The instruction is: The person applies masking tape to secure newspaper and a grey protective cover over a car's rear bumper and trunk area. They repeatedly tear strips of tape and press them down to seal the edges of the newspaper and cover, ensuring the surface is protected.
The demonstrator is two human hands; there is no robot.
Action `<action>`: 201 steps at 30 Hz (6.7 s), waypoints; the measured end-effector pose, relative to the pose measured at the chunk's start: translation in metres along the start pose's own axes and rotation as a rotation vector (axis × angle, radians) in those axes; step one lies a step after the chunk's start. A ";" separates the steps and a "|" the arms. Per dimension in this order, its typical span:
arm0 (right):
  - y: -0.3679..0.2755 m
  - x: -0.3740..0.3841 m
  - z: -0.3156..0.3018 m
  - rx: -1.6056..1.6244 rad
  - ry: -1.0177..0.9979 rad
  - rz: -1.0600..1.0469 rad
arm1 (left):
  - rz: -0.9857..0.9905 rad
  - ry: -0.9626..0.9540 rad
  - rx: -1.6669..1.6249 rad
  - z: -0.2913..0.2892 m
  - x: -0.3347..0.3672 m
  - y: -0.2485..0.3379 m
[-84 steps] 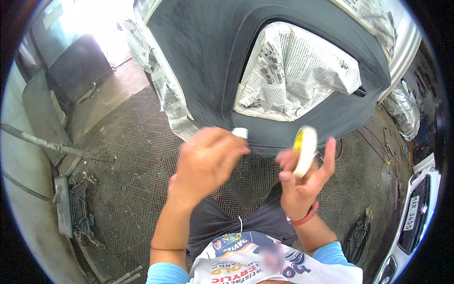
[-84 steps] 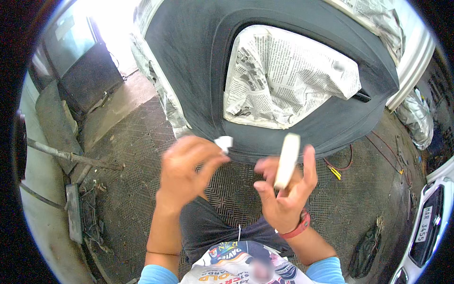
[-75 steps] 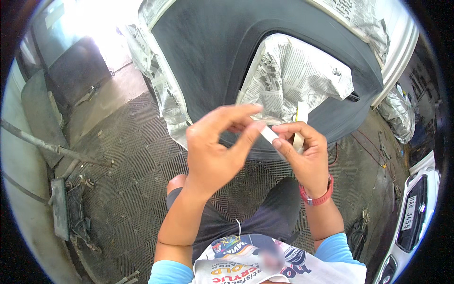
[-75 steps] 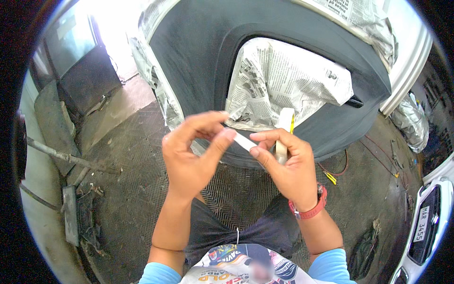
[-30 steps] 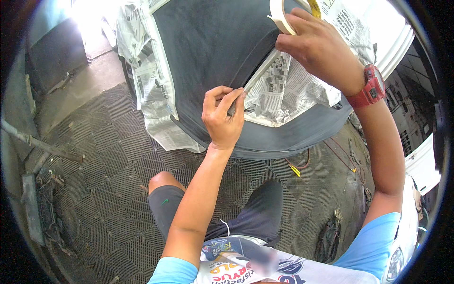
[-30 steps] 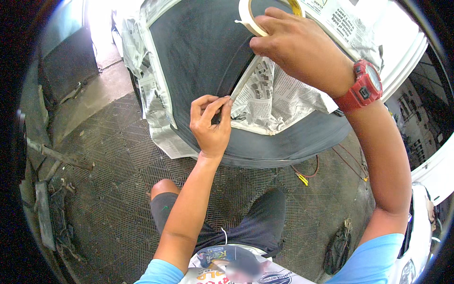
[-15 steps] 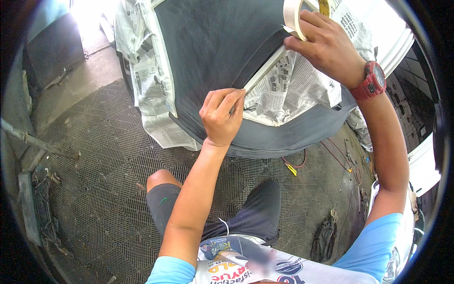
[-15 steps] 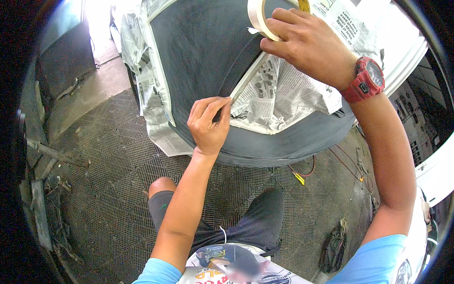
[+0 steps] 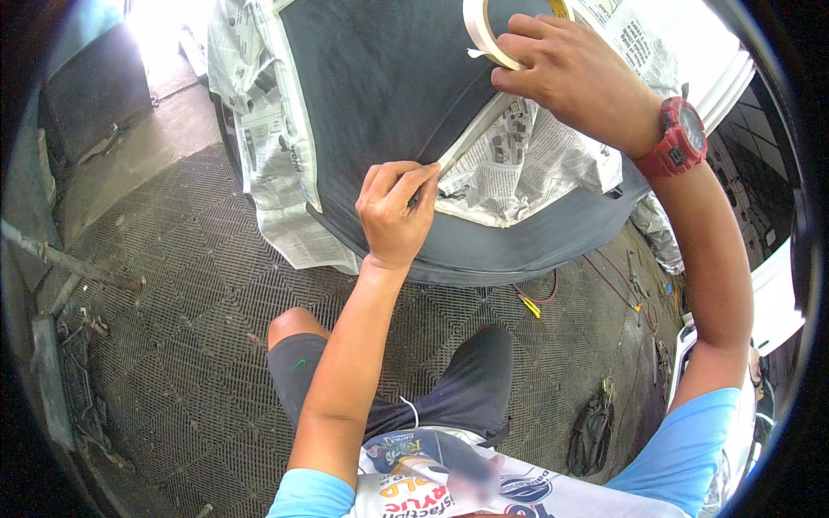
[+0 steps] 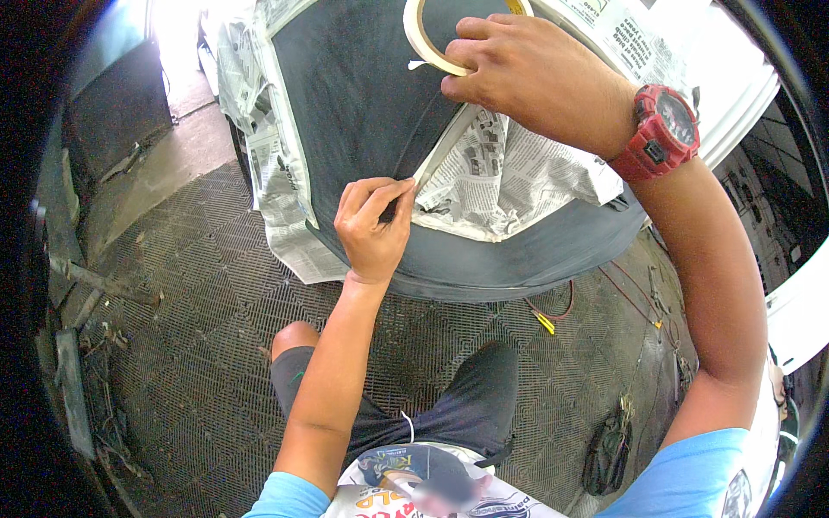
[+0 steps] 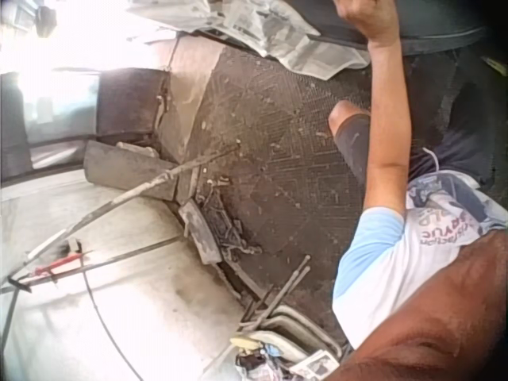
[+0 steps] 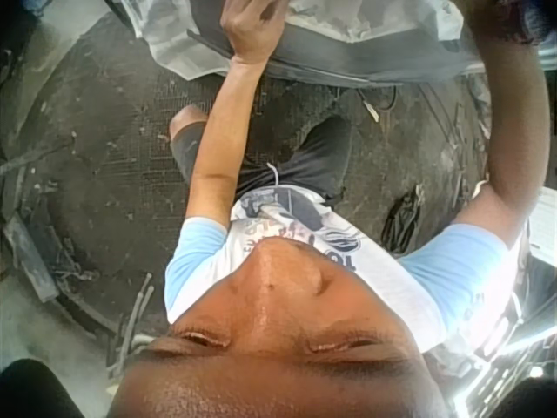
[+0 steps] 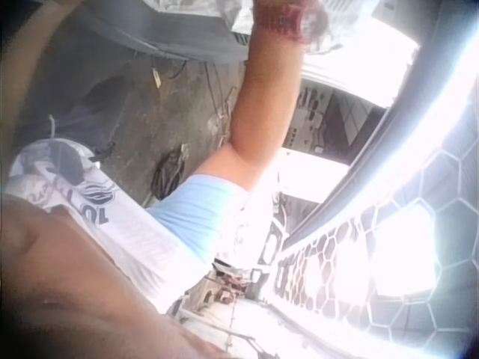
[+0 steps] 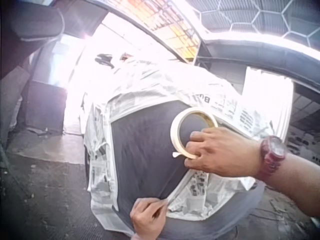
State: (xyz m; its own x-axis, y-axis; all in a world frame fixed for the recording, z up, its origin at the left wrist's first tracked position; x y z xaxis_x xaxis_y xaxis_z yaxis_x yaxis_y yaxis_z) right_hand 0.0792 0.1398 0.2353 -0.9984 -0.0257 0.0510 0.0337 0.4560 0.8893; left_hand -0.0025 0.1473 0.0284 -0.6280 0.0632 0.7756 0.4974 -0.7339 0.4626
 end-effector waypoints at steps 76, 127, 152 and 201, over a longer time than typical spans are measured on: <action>0.010 0.015 -0.011 0.114 -0.150 0.116 | -0.033 -0.100 -0.012 0.004 0.008 0.007; -0.005 0.027 -0.003 0.122 -0.305 -0.018 | 0.082 -0.229 0.097 0.009 0.008 0.012; -0.015 0.027 -0.023 -0.012 -0.341 -0.061 | -0.072 -0.364 0.009 0.042 0.004 0.057; -0.179 -0.181 0.022 1.284 0.563 1.414 | 0.075 -0.495 0.149 0.068 0.043 0.106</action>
State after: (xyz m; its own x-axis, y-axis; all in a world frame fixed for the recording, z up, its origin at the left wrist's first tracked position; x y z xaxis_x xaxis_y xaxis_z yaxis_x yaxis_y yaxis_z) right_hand 0.2526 0.0828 0.0571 -0.1640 0.7522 0.6382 0.3409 0.6503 -0.6789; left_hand 0.0638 0.1180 0.1404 -0.2472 0.3523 0.9027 0.6324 -0.6471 0.4257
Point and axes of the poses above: each hand's wrist, its own x-axis towards the middle knuckle, its own z-axis out of the palm, y = z × x, the point moved 10 cm from there along x, towards the middle knuckle, and after that the axes turned 13 degrees about y, right-handed, at the moved point
